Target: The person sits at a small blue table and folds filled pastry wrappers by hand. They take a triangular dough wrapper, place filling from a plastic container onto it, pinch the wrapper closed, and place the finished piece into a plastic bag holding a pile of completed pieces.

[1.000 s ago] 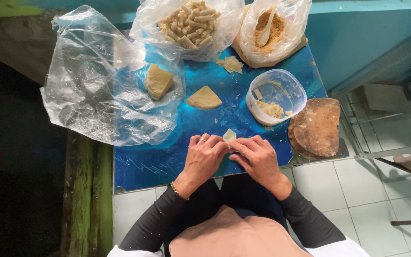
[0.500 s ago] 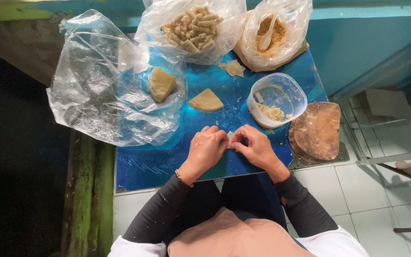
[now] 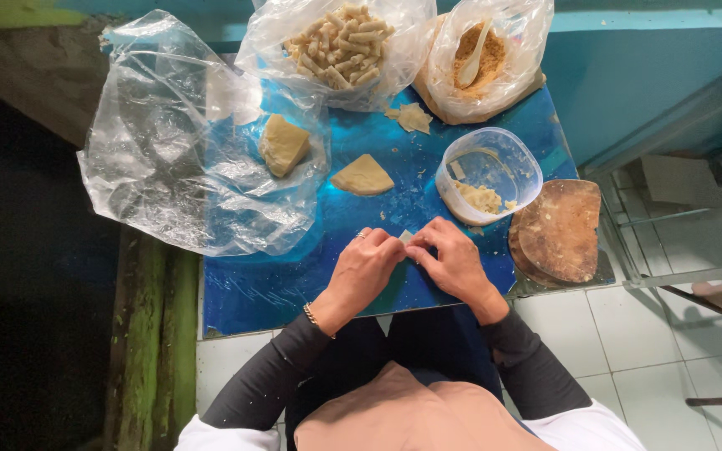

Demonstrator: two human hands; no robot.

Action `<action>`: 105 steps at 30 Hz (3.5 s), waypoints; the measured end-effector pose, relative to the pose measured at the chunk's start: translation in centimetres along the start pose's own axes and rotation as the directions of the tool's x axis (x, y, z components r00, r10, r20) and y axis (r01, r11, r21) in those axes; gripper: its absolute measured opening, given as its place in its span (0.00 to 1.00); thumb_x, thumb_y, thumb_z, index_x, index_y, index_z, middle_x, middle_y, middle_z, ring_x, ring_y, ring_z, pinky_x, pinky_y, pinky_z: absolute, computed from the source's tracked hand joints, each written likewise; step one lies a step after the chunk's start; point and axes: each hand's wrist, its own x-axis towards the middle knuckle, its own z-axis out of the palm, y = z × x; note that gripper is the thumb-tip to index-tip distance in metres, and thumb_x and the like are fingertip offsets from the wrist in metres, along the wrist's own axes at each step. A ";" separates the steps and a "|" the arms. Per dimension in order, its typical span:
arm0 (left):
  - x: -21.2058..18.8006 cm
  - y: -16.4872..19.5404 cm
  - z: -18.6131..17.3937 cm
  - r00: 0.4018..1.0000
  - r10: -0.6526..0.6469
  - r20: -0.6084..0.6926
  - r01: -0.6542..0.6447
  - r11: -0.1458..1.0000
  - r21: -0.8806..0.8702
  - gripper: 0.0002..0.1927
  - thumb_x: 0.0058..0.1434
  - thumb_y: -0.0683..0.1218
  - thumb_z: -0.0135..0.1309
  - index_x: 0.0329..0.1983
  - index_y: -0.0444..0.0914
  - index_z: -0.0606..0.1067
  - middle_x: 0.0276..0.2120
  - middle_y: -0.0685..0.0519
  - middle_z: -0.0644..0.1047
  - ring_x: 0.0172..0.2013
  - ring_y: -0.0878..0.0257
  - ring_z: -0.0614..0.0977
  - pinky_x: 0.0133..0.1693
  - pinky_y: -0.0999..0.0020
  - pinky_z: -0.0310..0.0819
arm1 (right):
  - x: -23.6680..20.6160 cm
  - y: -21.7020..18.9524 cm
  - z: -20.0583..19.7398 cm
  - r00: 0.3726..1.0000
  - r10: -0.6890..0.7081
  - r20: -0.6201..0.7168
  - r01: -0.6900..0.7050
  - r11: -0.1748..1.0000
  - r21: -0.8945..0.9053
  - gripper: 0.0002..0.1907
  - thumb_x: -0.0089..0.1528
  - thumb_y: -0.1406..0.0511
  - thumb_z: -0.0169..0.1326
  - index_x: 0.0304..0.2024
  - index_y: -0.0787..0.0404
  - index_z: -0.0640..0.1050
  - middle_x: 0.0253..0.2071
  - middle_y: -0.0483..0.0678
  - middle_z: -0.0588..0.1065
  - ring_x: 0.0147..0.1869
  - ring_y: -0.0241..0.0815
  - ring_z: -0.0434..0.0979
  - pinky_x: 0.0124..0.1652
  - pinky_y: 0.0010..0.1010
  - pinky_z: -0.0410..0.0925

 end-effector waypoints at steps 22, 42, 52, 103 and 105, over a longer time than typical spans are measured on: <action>0.9 -0.8 -0.2 1.000 0.003 0.011 -0.002 0.998 -0.061 0.04 0.63 0.45 0.58 0.35 0.39 0.76 0.34 0.48 0.75 0.39 0.49 0.78 0.40 0.56 0.74 | -0.5 -2.2 -0.4 0.963 -0.255 -0.086 0.219 0.927 -0.305 0.09 0.59 0.64 0.62 0.42 0.57 0.80 0.36 0.44 0.76 0.41 0.46 0.75 0.37 0.38 0.67; 1.6 -1.1 0.0 0.999 0.036 -0.005 -0.036 0.999 -0.026 0.04 0.60 0.39 0.55 0.38 0.40 0.76 0.35 0.49 0.73 0.41 0.49 0.78 0.41 0.57 0.75 | -0.5 -1.5 -0.4 0.945 -0.303 -0.120 0.246 0.905 -0.346 0.12 0.57 0.63 0.64 0.43 0.56 0.81 0.43 0.42 0.76 0.44 0.47 0.74 0.40 0.39 0.68; 1.7 -1.0 0.3 0.999 -0.027 -0.038 0.026 1.000 -0.016 0.04 0.61 0.38 0.55 0.38 0.38 0.73 0.38 0.47 0.73 0.43 0.49 0.79 0.42 0.57 0.76 | 0.6 -1.1 0.0 0.944 -0.310 -0.115 0.245 0.889 -0.387 0.12 0.58 0.66 0.63 0.45 0.54 0.81 0.44 0.41 0.78 0.47 0.46 0.75 0.43 0.39 0.67; 1.0 -1.9 -1.7 0.927 -0.213 -0.308 0.252 0.963 0.092 0.03 0.62 0.43 0.56 0.35 0.38 0.74 0.32 0.48 0.75 0.37 0.50 0.80 0.37 0.57 0.75 | 13.9 0.9 3.5 0.966 -0.160 0.203 0.179 0.981 -0.079 0.10 0.57 0.63 0.64 0.41 0.54 0.84 0.38 0.47 0.77 0.40 0.46 0.80 0.40 0.37 0.72; 0.9 -2.0 -1.7 0.931 -0.203 -0.303 0.268 0.944 0.192 0.07 0.60 0.42 0.56 0.41 0.38 0.75 0.34 0.49 0.74 0.39 0.51 0.80 0.39 0.57 0.75 | 13.8 1.5 3.4 0.965 -0.170 0.198 0.177 0.984 -0.019 0.13 0.54 0.62 0.66 0.41 0.56 0.83 0.37 0.49 0.76 0.37 0.47 0.79 0.39 0.37 0.71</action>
